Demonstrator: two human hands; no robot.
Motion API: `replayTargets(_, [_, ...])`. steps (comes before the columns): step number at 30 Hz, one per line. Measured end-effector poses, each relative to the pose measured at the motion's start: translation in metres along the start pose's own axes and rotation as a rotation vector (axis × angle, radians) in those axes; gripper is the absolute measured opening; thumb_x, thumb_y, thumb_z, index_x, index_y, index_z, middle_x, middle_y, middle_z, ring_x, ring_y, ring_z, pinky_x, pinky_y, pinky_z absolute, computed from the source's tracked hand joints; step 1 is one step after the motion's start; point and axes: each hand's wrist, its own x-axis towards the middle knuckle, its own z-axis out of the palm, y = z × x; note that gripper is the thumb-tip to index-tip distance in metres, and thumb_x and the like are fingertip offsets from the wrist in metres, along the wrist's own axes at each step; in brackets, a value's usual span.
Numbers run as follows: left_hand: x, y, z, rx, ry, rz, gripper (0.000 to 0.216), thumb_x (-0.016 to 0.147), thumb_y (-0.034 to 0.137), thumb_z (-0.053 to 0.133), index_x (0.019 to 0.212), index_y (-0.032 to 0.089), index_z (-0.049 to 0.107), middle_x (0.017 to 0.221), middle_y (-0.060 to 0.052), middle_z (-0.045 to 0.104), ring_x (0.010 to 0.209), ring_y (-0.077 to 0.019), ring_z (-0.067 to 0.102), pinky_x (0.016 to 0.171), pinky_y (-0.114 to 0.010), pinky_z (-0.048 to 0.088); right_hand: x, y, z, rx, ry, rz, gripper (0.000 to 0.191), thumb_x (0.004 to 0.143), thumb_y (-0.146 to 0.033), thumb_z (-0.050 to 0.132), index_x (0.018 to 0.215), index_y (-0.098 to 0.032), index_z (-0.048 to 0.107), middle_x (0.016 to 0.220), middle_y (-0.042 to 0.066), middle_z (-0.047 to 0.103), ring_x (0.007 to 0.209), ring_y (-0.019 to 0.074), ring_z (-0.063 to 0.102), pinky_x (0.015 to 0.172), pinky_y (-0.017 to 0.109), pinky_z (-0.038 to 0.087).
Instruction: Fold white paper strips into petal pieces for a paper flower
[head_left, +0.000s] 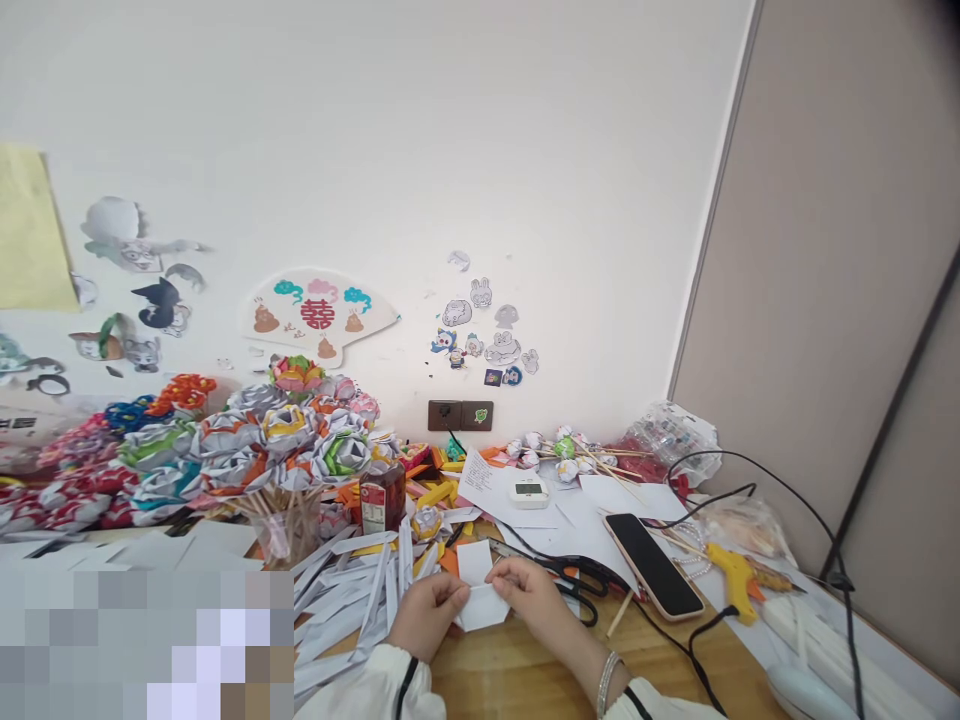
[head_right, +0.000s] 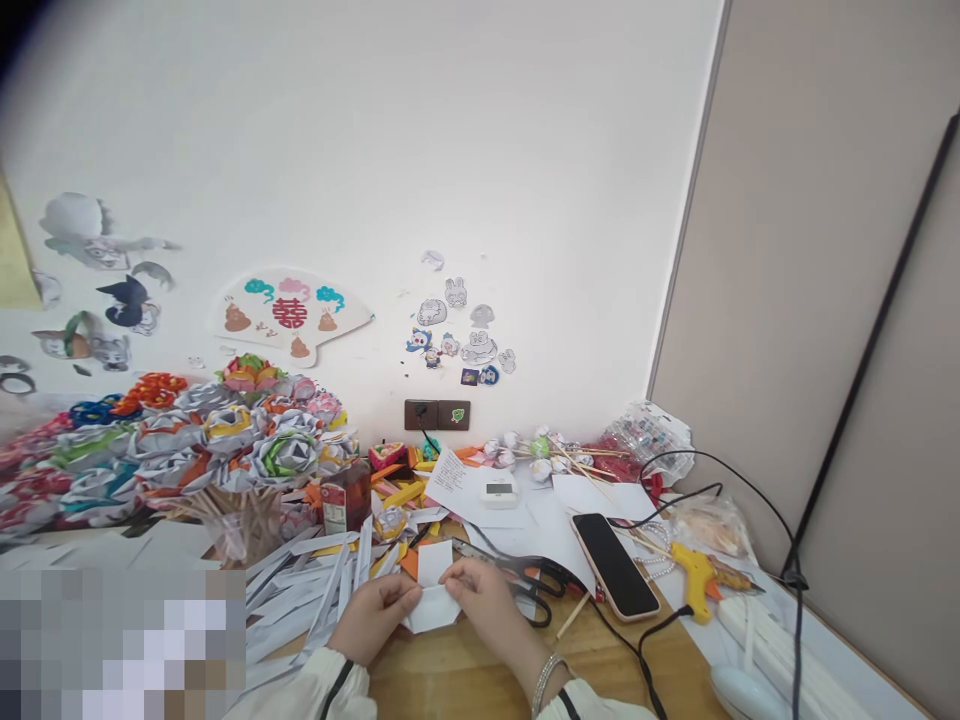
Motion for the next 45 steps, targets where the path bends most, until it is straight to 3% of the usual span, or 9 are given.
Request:
replayTargets(11, [0.008, -0.011, -0.003, -0.014, 0.028, -0.029, 0.031, 0.056, 0.049, 0.056, 0.054, 0.017, 0.054, 0.048, 0.002, 0.054, 0.047, -0.015, 0.054, 0.045, -0.027, 0.046, 0.002, 0.003, -0.007, 0.025, -0.012, 0.001, 0.024, 0.073, -0.037, 0.051, 0.069, -0.014, 0.057, 0.053, -0.001, 0.053, 0.05, 0.0122, 0.051, 0.049, 0.022, 0.04])
replayTargets(22, [0.002, -0.002, -0.002, -0.005, 0.018, -0.002, 0.027, 0.061, 0.043, 0.053, 0.056, 0.017, 0.052, 0.049, 0.003, 0.053, 0.049, -0.0145, 0.054, 0.046, -0.027, 0.048, 0.002, 0.006, -0.005, -0.037, 0.031, 0.003, 0.024, 0.075, -0.034, 0.048, 0.064, -0.015, 0.056, 0.047, -0.003, 0.05, 0.047, 0.0121, 0.049, 0.047, 0.021, 0.037])
replayTargets(33, [0.002, -0.006, 0.002, 0.054, 0.05, 0.032, 0.025, 0.062, 0.04, 0.051, 0.054, 0.017, 0.051, 0.049, 0.004, 0.046, 0.044, -0.0127, 0.049, 0.04, -0.024, 0.044, -0.002, -0.002, 0.001, 0.036, -0.008, -0.004, 0.008, 0.068, -0.023, 0.053, 0.069, -0.016, 0.058, 0.062, -0.001, 0.054, 0.056, 0.0127, 0.05, 0.051, 0.021, 0.037])
replayTargets(40, [0.001, -0.002, -0.003, 0.047, 0.032, 0.01, 0.025, 0.065, 0.041, 0.045, 0.062, 0.017, 0.051, 0.054, 0.001, 0.052, 0.051, -0.0146, 0.053, 0.044, -0.026, 0.046, 0.005, 0.013, -0.002, 0.161, -0.077, 0.042, 0.02, 0.067, -0.029, 0.053, 0.083, -0.017, 0.049, 0.059, -0.003, 0.052, 0.05, 0.0104, 0.049, 0.05, 0.022, 0.039])
replayTargets(45, [-0.006, 0.01, 0.0, 0.181, 0.061, 0.089, 0.023, 0.064, 0.037, 0.049, 0.062, 0.017, 0.059, 0.06, 0.0, 0.059, 0.06, -0.0156, 0.053, 0.055, -0.024, 0.043, 0.002, 0.009, 0.0, 0.113, -0.068, 0.022, 0.012, 0.067, -0.023, 0.053, 0.078, -0.017, 0.053, 0.059, -0.003, 0.05, 0.05, 0.01, 0.047, 0.048, 0.02, 0.037])
